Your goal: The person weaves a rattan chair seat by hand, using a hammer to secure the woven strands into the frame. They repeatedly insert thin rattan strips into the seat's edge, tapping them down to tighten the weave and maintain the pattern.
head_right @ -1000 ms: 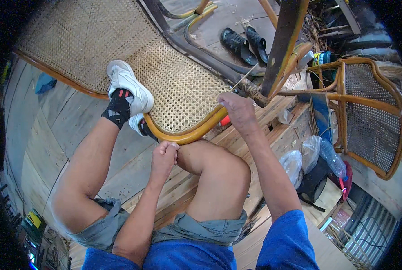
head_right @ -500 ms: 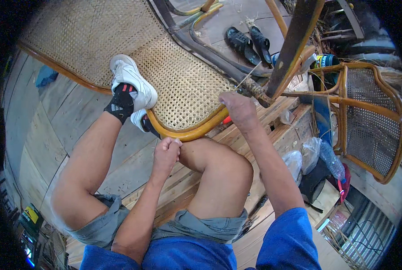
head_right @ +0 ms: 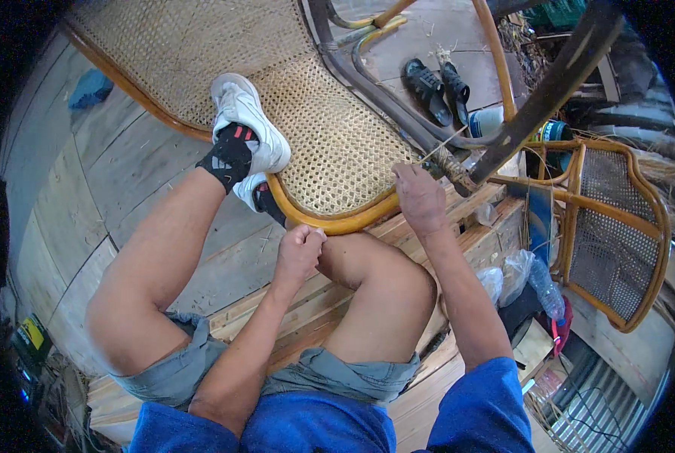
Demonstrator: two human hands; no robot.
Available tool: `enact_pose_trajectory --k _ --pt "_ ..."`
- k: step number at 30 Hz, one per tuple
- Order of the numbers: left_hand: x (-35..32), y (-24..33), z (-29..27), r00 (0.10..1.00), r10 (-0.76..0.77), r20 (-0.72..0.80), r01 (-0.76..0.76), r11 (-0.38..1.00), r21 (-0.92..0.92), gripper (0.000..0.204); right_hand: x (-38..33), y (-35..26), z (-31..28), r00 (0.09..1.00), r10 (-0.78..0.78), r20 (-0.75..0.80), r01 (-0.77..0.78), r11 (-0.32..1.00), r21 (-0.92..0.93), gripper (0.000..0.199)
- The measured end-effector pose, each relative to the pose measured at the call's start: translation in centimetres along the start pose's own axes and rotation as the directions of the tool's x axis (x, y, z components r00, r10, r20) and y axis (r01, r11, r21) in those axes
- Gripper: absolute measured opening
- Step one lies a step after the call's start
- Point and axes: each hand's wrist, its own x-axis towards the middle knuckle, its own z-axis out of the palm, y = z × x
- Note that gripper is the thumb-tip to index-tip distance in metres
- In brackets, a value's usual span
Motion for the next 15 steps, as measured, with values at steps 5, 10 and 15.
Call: enact_pose_trajectory --k 5,10,15 --pt "0.1 -0.4 0.2 1.000 0.018 -0.017 -0.018 1.000 0.010 0.028 0.1 0.6 0.0 0.997 -0.030 0.076 0.032 0.999 -0.030 0.015" --pt "-0.2 0.3 0.0 0.997 0.074 -0.031 -0.073 0.996 0.056 0.026 0.2 0.9 -0.1 0.985 -0.019 0.173 0.020 1.000 -0.001 0.020" --pt "-0.1 0.4 -0.1 0.997 0.070 -0.037 -0.069 0.997 0.039 0.028 0.8 0.3 -1.1 0.974 -0.043 0.223 0.066 0.993 -0.097 0.020"
